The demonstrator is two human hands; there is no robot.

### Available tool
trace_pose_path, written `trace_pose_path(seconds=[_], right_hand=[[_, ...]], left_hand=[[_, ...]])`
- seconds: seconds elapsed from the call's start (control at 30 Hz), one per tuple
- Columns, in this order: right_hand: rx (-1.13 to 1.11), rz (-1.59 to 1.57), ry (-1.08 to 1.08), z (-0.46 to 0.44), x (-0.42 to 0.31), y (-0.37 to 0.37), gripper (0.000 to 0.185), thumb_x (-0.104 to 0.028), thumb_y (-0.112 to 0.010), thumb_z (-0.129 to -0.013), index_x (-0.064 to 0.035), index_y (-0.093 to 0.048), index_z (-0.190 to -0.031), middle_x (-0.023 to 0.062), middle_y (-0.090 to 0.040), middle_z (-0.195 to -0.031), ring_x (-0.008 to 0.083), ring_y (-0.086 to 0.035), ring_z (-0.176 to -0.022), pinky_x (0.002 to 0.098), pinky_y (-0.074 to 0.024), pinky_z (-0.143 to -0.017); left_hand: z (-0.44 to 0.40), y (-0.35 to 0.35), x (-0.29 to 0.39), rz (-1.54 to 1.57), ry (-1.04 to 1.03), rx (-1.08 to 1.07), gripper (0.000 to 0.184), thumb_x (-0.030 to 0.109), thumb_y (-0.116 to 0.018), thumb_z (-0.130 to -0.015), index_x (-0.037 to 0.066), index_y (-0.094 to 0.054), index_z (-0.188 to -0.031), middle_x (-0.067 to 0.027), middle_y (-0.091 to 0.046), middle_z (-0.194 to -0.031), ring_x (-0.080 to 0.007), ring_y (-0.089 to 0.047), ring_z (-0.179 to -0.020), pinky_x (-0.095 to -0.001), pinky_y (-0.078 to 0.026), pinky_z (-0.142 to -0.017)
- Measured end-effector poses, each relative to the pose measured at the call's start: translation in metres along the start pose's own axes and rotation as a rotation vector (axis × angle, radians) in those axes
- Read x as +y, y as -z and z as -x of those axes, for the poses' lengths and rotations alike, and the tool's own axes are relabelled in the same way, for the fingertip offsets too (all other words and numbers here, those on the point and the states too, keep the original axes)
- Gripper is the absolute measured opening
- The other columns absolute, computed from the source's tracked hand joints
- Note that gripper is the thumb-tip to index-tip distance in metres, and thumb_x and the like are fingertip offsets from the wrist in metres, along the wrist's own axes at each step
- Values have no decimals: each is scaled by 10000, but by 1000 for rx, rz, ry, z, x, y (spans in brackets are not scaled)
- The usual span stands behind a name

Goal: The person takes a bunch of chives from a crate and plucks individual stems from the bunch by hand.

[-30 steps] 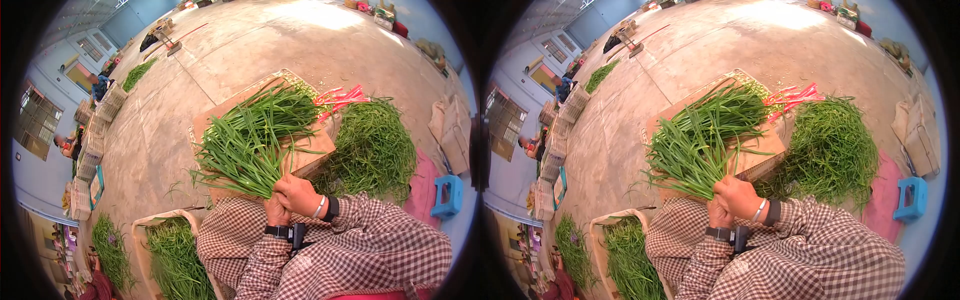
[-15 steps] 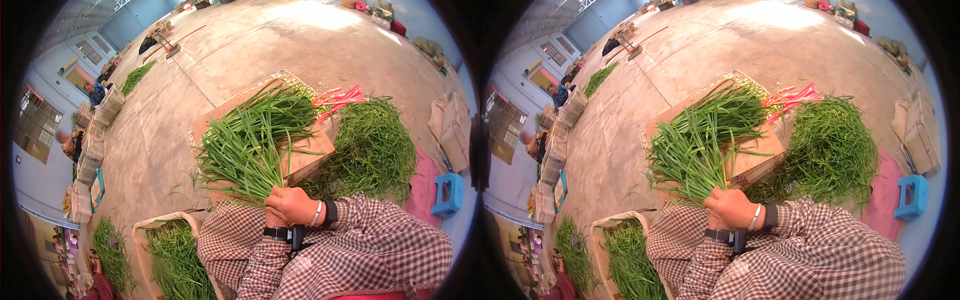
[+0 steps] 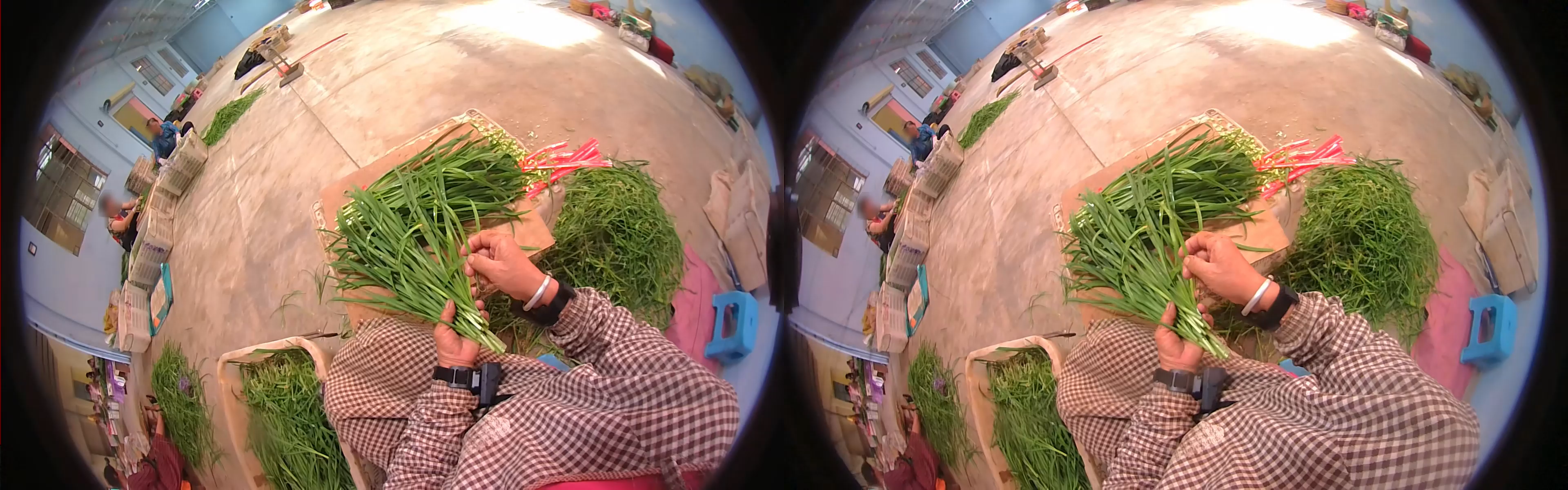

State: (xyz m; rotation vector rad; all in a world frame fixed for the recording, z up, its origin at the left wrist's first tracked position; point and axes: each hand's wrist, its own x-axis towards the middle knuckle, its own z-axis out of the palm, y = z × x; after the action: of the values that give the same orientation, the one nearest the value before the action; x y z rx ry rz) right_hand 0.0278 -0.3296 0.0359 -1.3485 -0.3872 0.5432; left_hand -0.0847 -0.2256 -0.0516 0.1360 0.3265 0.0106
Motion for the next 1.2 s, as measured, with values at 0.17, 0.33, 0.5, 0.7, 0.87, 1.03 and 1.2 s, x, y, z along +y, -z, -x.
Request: trace_pose_path(seconds=[0.17,0.33,0.5,0.7,0.87,1.03,1.2], right_hand=[[-109,76,-66,4,-3,-5,149,-54,-549,-820,37,-532,-937,13,-573,-681,60,-536,-571,200,-439,-498],[-153,293,-30,5,-9,-19,142,-78,-565,-803,38,-559,-884,30,-570,-636,71,-554,-544,230,-441,-467],[-319,984,188,16,4,-44,199,-225,-625,-741,-45,-625,-826,171,-628,-741,340,-616,-673,415,-490,-607],[-349,1005,358,32,7,-51,187,-236,-640,-728,-79,-604,-823,106,-626,-762,326,-609,-704,421,-479,-593],[-307,1003,401,33,10,-50,212,-225,-633,-737,-75,-608,-883,110,-609,-759,310,-606,-682,396,-486,-587],[-368,1005,444,36,9,-49,165,-220,-618,-750,-78,-602,-833,111,-616,-732,327,-604,-663,412,-478,-567],[-208,854,391,30,7,-38,164,-199,-604,-782,-54,-620,-856,136,-622,-743,327,-608,-666,393,-489,-575]], left_hand=[[-1,7,-1,-50,-18,-33,354,262,-536,-892,43,-505,-1168,-113,-594,-1052,-260,-583,-909,-409,-491,-763],[-1,4,-3,-88,-58,18,368,267,-547,-886,55,-498,-1183,-110,-578,-1092,-254,-574,-970,-422,-491,-796],[-3,7,-6,-157,-126,38,367,276,-548,-877,65,-497,-1172,-70,-547,-1167,-211,-541,-1034,-374,-469,-866],[-5,46,-6,-362,-164,-119,320,278,-485,-906,77,-478,-1155,-74,-529,-1161,-222,-513,-1064,-380,-430,-918],[-14,80,-6,-1213,-354,-122,340,272,-431,-939,81,-438,-1220,-97,-496,-1221,-228,-483,-1105,-383,-409,-939],[-14,61,-7,-689,-239,-102,306,226,-453,-934,63,-461,-1192,-96,-519,-1185,-226,-505,-1080,-376,-427,-930],[-4,16,-4,-79,-87,14,257,170,-493,-919,39,-499,-1140,-90,-556,-1125,-222,-540,-1037,-365,-454,-913]])
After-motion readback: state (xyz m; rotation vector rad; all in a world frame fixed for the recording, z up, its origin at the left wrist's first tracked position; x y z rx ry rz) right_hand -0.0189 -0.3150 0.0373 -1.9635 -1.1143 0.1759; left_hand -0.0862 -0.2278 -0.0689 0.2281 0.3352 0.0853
